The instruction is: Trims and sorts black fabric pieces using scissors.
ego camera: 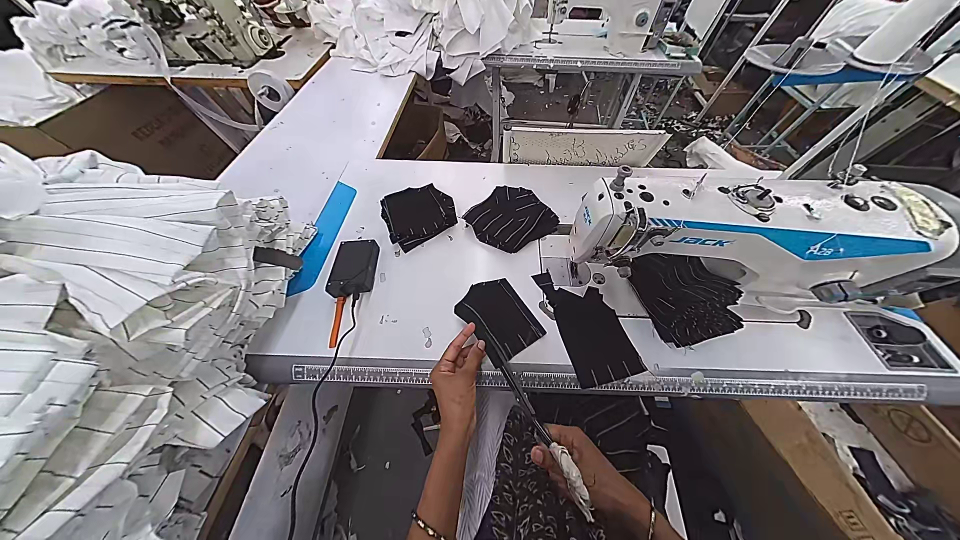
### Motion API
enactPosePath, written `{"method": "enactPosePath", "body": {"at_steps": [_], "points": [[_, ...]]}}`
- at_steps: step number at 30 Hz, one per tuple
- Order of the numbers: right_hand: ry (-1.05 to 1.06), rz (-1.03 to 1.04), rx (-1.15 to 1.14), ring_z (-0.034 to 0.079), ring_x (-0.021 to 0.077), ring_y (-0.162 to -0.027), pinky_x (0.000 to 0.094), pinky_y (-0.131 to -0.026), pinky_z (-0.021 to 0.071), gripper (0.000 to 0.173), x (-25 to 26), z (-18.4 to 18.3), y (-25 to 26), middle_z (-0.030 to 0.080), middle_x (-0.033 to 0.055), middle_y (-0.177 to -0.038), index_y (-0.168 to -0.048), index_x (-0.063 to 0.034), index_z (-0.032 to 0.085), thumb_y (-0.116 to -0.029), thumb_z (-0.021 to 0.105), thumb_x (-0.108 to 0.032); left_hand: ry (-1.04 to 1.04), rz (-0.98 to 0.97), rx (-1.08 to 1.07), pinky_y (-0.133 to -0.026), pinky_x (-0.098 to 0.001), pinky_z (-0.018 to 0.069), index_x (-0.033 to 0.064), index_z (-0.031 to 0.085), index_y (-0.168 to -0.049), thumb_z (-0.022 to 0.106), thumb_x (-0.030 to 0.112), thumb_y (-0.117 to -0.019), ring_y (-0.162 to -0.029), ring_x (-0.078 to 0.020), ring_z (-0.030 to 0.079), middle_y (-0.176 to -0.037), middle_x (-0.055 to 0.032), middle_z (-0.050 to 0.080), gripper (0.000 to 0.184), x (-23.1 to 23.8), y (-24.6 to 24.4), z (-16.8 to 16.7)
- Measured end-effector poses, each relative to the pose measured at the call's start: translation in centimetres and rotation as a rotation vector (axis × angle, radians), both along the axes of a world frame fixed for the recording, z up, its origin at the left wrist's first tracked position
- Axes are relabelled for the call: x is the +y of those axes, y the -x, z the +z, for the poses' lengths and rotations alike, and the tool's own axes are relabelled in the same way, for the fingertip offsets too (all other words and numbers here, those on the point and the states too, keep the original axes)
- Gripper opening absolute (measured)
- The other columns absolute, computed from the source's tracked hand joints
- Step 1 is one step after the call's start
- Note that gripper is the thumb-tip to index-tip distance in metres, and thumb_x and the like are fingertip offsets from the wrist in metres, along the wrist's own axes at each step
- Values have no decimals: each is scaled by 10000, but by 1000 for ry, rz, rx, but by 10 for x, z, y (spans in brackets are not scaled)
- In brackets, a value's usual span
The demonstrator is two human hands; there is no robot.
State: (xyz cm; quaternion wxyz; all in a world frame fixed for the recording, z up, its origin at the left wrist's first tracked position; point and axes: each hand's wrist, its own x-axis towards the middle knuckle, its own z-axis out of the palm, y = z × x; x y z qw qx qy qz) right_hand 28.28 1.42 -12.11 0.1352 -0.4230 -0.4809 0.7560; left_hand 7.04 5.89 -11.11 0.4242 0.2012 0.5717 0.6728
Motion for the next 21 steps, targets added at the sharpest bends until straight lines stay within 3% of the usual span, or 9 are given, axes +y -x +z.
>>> {"method": "enactPosePath", "body": {"at_steps": [7, 13, 15, 21], "points": [[-2, -64, -12, 503, -13, -468, 168, -468, 420, 296, -8, -2, 5, 536, -107, -562, -804, -161, 585, -928, 738, -383, -10, -14, -3, -772, -201, 574, -103, 627, -1278, 616, -141, -901, -780, -37, 688, -1175, -98, 731, 379, 1, 2, -2], [30, -33, -24, 498, -4, -476, 174, -475, 423, 294, 2, 5, 9, 520, -107, -577, -850, -161, 568, -944, 700, -407, 5, -159, 49, -729, -195, 563, -68, 516, -1432, 626, -146, -878, -735, -27, 665, -1337, -120, 656, 570, -1, 11, -2], [14, -3, -44, 492, -4, -486, 178, -486, 424, 300, 8, 5, 10, 512, -109, -590, -873, -158, 569, -940, 700, -419, 11, -212, 79, -701, -202, 565, -54, 463, -1478, 642, -148, -861, -687, -38, 662, -1186, -105, 721, 650, -2, 14, -3], [-18, 0, -68, 501, -5, -481, 175, -485, 425, 297, 6, 4, 7, 530, -101, -578, -840, -147, 573, -959, 700, -388, 5, -340, 153, -672, -198, 564, -33, 314, -1562, 653, -125, -844, -645, -41, 656, -1034, -85, 744, 799, -2, 24, -7]]}}
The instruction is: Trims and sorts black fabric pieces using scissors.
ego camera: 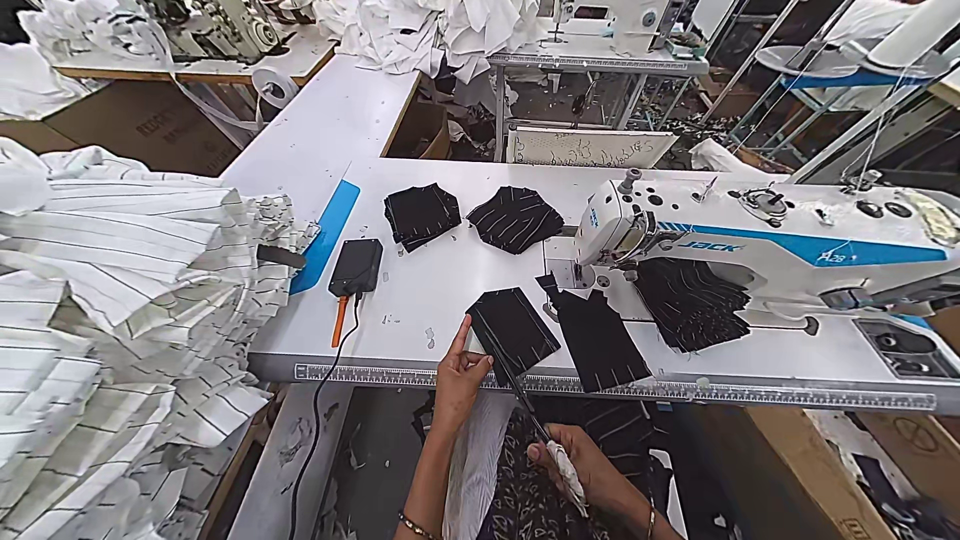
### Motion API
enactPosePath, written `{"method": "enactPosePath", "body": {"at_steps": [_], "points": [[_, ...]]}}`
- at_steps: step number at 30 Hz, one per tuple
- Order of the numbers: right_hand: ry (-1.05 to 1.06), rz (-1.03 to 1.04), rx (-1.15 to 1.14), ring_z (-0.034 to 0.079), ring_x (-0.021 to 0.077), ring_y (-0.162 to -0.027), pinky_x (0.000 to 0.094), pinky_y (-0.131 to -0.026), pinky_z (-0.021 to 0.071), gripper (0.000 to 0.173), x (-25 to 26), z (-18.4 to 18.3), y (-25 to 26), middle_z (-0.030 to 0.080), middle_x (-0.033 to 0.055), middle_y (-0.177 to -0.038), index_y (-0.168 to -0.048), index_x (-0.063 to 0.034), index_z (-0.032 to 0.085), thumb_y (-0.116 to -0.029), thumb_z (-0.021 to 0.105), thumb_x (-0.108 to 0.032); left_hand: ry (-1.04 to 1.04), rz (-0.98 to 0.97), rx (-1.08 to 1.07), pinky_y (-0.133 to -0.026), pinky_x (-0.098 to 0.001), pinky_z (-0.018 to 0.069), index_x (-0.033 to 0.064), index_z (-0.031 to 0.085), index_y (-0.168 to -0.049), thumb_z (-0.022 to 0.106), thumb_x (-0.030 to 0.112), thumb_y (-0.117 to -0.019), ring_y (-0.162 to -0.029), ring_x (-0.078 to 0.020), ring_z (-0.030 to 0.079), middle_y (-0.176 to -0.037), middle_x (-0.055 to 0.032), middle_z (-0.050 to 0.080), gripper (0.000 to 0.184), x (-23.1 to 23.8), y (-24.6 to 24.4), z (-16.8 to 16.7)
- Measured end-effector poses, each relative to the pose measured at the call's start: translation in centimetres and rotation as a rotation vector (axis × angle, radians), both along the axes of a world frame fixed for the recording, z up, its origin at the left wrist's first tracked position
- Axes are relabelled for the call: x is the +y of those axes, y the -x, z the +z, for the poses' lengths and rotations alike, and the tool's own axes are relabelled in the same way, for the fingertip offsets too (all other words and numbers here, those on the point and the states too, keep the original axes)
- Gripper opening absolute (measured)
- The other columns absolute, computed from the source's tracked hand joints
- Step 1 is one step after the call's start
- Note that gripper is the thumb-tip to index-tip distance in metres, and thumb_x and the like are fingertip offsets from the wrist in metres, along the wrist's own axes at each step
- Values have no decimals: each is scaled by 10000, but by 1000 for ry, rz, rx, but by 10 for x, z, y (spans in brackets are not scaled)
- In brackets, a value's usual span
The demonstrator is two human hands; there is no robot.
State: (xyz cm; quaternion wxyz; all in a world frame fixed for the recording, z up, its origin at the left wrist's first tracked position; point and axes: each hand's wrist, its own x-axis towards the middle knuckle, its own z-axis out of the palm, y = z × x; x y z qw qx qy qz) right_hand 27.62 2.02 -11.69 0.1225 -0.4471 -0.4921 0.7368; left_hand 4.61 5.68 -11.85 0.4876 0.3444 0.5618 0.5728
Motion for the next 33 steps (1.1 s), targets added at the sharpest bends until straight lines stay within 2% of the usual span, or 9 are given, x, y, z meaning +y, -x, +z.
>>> {"method": "enactPosePath", "body": {"at_steps": [3, 9, 12, 16, 18, 22, 26, 32, 33], "points": [[25, -6, 23, 498, -8, -479, 170, -482, 423, 288, 2, 1, 2, 526, -104, -581, -849, -152, 571, -962, 691, -389, 23, -30, 30, -641, -199, 550, -12, 289, -1577, 661, -111, -845, -603, -43, 634, -870, -52, 731, 827, 1, 1, 0], [14, 29, 31, 493, -6, -494, 169, -494, 418, 312, 15, 4, 9, 517, -105, -597, -871, -155, 566, -963, 680, -430, -1, -129, 43, -591, -188, 527, 4, 200, -1606, 665, -71, -838, -572, -37, 608, -842, -35, 710, 901, -1, 6, -4], [25, -7, 58, 512, -7, -490, 164, -487, 430, 288, 12, 1, 9, 539, -102, -590, -853, -154, 573, -969, 687, -392, 4, -146, 44, -620, -195, 545, 11, 182, -1611, 664, -62, -841, -601, -42, 628, -917, -51, 717, 912, -2, 7, -4], [62, -37, 91, 515, -11, -496, 157, -488, 433, 249, 12, 1, 11, 541, -103, -598, -870, -151, 580, -991, 657, -354, 16, -148, 56, -607, -202, 540, 3, 177, -1609, 665, -70, -835, -575, -50, 618, -763, -14, 688, 918, -1, 5, -3], [49, -43, 84, 510, -16, -493, 153, -490, 431, 252, 16, 4, 15, 535, -108, -591, -863, -153, 570, -995, 648, -353, 21, -172, 60, -609, -192, 537, 2, 165, -1609, 662, -71, -837, -580, -38, 617, -800, -19, 696, 921, -2, 3, -1], [21, -36, 35, 500, 2, -485, 171, -489, 428, 286, 21, 3, 18, 519, -93, -586, -853, -143, 562, -980, 680, -370, 36, -193, 64, -630, -184, 547, -1, 174, -1608, 659, -83, -841, -616, -28, 629, -1048, -78, 711, 910, -5, 0, 4], [31, -62, 49, 506, 4, -473, 168, -473, 427, 262, 18, 3, 17, 535, -85, -576, -850, -131, 566, -983, 686, -322, 49, -200, 80, -636, -196, 555, -5, 172, -1606, 667, -70, -836, -605, -39, 634, -888, -43, 714, 918, -5, 0, 5], [4, -62, 23, 492, 7, -484, 178, -493, 427, 304, 31, 4, 22, 509, -92, -586, -858, -142, 566, -969, 687, -399, 81, -250, 132, -608, -193, 546, 13, 185, -1608, 666, -61, -838, -588, -36, 627, -846, -33, 706, 912, -5, 0, 9], [-5, -50, -4, 486, 9, -485, 182, -497, 422, 324, 34, 4, 23, 504, -91, -588, -862, -142, 559, -962, 694, -420, 96, -264, 142, -606, -194, 544, 25, 179, -1613, 668, -55, -844, -589, -35, 623, -877, -43, 705, 915, -6, 0, 10]]}}
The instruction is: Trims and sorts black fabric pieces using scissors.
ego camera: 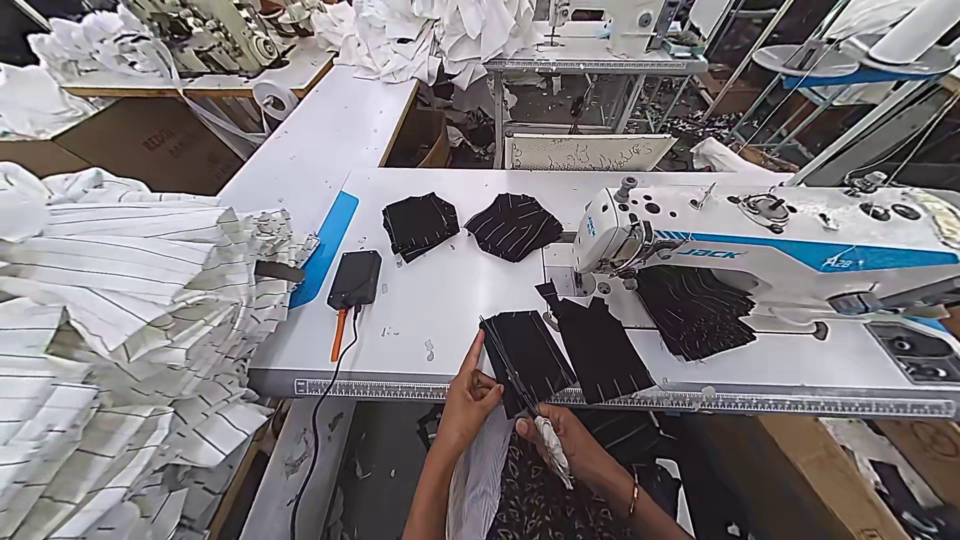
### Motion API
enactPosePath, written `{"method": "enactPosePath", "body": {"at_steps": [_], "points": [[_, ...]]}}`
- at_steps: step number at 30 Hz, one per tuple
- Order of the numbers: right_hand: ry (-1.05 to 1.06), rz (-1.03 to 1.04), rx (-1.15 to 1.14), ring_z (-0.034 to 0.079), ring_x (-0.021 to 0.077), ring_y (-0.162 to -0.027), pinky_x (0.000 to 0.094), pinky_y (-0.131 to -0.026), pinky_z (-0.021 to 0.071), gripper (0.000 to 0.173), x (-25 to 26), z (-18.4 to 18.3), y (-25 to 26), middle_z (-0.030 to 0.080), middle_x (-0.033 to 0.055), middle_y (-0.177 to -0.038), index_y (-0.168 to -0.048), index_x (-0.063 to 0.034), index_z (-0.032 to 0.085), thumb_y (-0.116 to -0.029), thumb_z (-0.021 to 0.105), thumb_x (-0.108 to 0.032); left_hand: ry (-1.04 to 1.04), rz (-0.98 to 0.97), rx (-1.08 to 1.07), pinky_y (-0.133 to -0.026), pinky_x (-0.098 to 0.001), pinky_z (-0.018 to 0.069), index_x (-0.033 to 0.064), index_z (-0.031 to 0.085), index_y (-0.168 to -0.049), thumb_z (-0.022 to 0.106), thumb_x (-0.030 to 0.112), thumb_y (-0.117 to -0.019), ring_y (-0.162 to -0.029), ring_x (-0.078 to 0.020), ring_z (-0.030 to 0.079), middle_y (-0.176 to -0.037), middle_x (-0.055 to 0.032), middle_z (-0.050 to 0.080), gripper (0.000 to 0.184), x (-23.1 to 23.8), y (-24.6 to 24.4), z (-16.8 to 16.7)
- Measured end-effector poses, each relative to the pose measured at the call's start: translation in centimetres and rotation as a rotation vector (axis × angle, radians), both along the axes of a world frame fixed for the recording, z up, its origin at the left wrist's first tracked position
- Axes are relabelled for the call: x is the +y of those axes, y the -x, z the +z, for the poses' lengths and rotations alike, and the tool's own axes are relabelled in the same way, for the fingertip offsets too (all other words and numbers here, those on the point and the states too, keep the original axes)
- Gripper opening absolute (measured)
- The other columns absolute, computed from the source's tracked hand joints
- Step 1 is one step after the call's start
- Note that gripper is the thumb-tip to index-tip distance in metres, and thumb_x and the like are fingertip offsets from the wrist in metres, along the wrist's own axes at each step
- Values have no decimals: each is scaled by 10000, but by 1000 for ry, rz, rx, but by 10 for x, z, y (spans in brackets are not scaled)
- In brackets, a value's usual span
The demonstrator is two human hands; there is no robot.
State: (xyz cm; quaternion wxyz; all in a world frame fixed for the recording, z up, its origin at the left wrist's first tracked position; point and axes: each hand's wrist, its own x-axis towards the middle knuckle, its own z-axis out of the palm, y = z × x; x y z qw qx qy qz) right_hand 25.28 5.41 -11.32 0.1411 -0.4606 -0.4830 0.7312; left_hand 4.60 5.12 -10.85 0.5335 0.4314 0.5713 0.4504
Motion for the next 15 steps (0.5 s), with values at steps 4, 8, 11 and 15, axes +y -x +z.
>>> {"method": "enactPosePath", "body": {"at_steps": [4, 8, 11, 15], "points": [[-24, 3, -49, 479, 13, -485, 193, -497, 416, 316, 3, 1, 2, 512, -84, -594, -855, -130, 572, -948, 725, -391, -26, -5, 21, -604, -192, 548, 22, 199, -1610, 663, -60, -832, -593, -30, 622, -986, -66, 709, 910, -2, 1, -2], [-31, -51, -22, 495, 17, -474, 193, -485, 431, 311, -1, -3, 0, 527, -79, -586, -851, -125, 581, -937, 737, -381, -36, -27, 54, -619, -193, 531, 40, 393, -1555, 644, -85, -831, -672, 4, 603, -1626, -138, 347, 776, -4, 4, -4], [-152, -229, 46, 505, 6, -447, 183, -449, 437, 262, -4, -2, 2, 533, -96, -560, -842, -142, 568, -942, 715, -335, -116, -101, 262, -658, -262, 538, 39, 453, -1526, 629, -70, -821, -789, -83, 645, -1623, -173, 353, 735, -8, 5, 8], [-413, -528, 117, 533, -13, -435, 175, -419, 465, 155, 11, 0, 2, 576, -122, -564, -854, -146, 594, -928, 702, -230, -408, -153, 629, -757, -382, 575, 35, 530, -1483, 602, -125, -760, -946, -230, 705, -1572, -103, 473, 744, -12, 9, 46]]}}
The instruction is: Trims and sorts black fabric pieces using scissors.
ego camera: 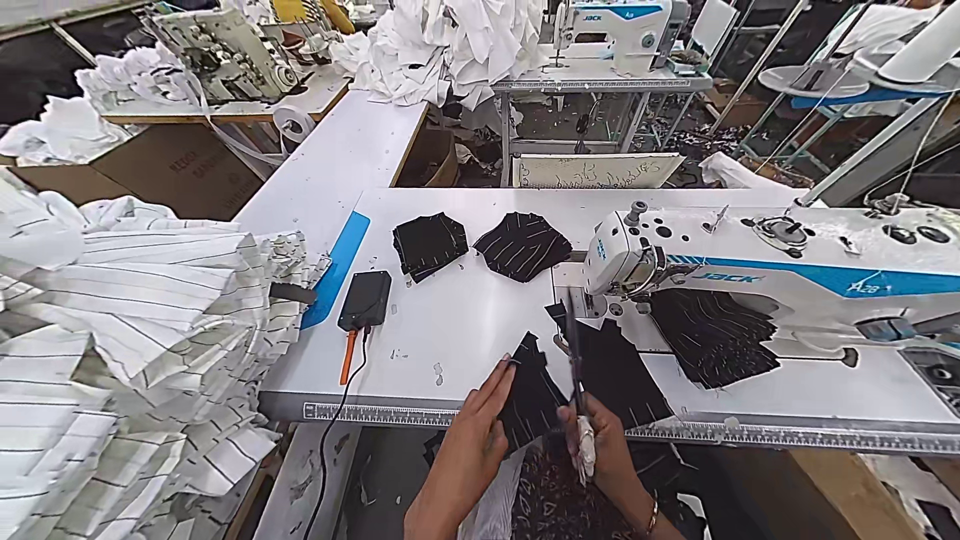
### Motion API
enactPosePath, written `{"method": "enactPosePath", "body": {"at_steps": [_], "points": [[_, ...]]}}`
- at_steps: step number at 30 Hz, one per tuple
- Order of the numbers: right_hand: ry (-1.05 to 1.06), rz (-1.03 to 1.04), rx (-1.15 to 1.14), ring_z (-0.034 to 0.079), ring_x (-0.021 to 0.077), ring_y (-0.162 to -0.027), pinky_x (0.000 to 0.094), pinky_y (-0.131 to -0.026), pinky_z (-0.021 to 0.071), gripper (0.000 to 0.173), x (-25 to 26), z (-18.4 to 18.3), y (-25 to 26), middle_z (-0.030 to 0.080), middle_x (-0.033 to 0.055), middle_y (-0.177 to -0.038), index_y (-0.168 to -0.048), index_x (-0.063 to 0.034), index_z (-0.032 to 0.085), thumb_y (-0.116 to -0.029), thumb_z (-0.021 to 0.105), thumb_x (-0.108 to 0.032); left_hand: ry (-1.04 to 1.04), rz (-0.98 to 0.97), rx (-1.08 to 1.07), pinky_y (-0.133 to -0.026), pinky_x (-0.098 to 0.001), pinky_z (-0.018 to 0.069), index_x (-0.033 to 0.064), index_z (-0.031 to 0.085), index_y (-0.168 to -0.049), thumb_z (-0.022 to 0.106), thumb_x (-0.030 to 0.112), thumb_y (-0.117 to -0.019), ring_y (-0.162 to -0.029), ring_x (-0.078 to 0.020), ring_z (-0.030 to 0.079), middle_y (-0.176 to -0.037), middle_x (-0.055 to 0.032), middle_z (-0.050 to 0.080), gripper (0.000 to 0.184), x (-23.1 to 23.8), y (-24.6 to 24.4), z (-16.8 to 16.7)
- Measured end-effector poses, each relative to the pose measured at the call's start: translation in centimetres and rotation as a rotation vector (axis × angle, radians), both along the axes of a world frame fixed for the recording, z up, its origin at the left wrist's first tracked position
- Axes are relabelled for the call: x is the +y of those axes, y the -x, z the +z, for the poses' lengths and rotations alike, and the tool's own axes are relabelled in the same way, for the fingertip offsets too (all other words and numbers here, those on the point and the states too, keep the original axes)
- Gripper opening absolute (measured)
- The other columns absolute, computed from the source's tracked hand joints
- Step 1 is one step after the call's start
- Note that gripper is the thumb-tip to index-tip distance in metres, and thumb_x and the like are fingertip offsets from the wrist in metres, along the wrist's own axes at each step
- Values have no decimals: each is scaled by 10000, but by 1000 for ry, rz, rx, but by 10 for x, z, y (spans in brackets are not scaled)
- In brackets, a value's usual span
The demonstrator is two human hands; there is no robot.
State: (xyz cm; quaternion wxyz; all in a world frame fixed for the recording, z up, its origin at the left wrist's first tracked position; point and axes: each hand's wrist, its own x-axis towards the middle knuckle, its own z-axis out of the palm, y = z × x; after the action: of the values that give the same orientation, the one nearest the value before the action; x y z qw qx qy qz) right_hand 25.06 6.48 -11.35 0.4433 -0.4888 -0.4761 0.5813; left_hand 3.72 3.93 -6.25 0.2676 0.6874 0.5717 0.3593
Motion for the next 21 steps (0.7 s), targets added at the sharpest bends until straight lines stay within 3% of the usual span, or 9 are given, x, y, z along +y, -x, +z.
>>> {"method": "enactPosePath", "body": {"at_steps": [2, 5, 8, 10, 12, 14, 17, 19, 21], "points": [[-114, -81, 7, 543, -23, -439, 166, -419, 472, 149, 12, -3, -1, 588, -127, -569, -847, -150, 585, -924, 706, -192, -113, 65, 76, -749, -414, 578, 17, 560, -1451, 593, -126, -746, -941, -258, 716, -1543, -108, 510, 720, 7, 13, 10], [-236, -125, -50, 545, -37, -458, 163, -434, 478, 168, 19, -16, -3, 601, -137, -598, -837, -153, 589, -899, 729, -222, -166, 87, 59, -614, -284, 499, 58, 551, -1472, 564, -79, -755, -765, -119, 629, -1558, -94, 490, 730, 24, 32, 20], [-411, -111, -218, 523, -65, -483, 136, -453, 450, 257, 18, -28, -3, 581, -101, -595, -815, -110, 590, -886, 746, -302, -176, -2, -100, -646, -235, 522, 60, 545, -1475, 592, -47, -795, -797, -46, 638, -1586, -103, 447, 690, 54, 46, 36], [-525, -93, -331, 494, -80, -502, 111, -477, 407, 311, 16, -31, -5, 574, -61, -584, -806, -74, 590, -872, 761, -326, -192, -5, -216, -662, -229, 519, -4, 525, -1466, 647, 6, -822, -799, -17, 630, -1566, -153, 457, 655, 83, 62, 49], [-574, -73, -386, 512, -58, -507, 124, -488, 411, 332, 15, -31, -7, 593, -14, -581, -797, -38, 595, -856, 778, -309, -164, 56, -347, -708, -200, 538, -48, 449, -1485, 673, 62, -850, -813, 19, 631, -1437, -115, 574, 683, 117, 90, 56], [-575, -71, -398, 530, -41, -513, 140, -497, 431, 355, 15, -30, -8, 600, 4, -589, -806, -23, 596, -868, 783, -319, -103, 177, -399, -669, -192, 531, 30, 380, -1546, 649, 41, -853, -720, 5, 618, -1095, -24, 697, 743, 154, 124, 56], [-570, -95, -392, 541, -27, -511, 149, -492, 448, 375, 14, -31, -8, 597, 9, -594, -805, -23, 580, -870, 785, -330, 59, 276, -393, -735, -250, 524, 134, 351, -1589, 614, -59, -901, -746, -51, 612, -1142, -95, 683, 762, 205, 173, 37], [-579, -96, -424, 534, -2, -497, 170, -477, 432, 379, 13, -30, -8, 589, 25, -583, -794, -20, 579, -874, 770, -337, 183, 337, -366, -745, -291, 519, 114, 342, -1587, 607, -103, -898, -708, -98, 593, -972, -140, 664, 769, 233, 195, 15], [-599, -86, -445, 520, -4, -488, 163, -472, 415, 385, 13, -31, -8, 578, 24, -569, -785, -26, 573, -879, 768, -345, 295, 345, -323, -822, -363, 527, 90, 314, -1594, 586, -115, -899, -836, -197, 624, -1148, -247, 641, 774, 247, 211, -4]]}}
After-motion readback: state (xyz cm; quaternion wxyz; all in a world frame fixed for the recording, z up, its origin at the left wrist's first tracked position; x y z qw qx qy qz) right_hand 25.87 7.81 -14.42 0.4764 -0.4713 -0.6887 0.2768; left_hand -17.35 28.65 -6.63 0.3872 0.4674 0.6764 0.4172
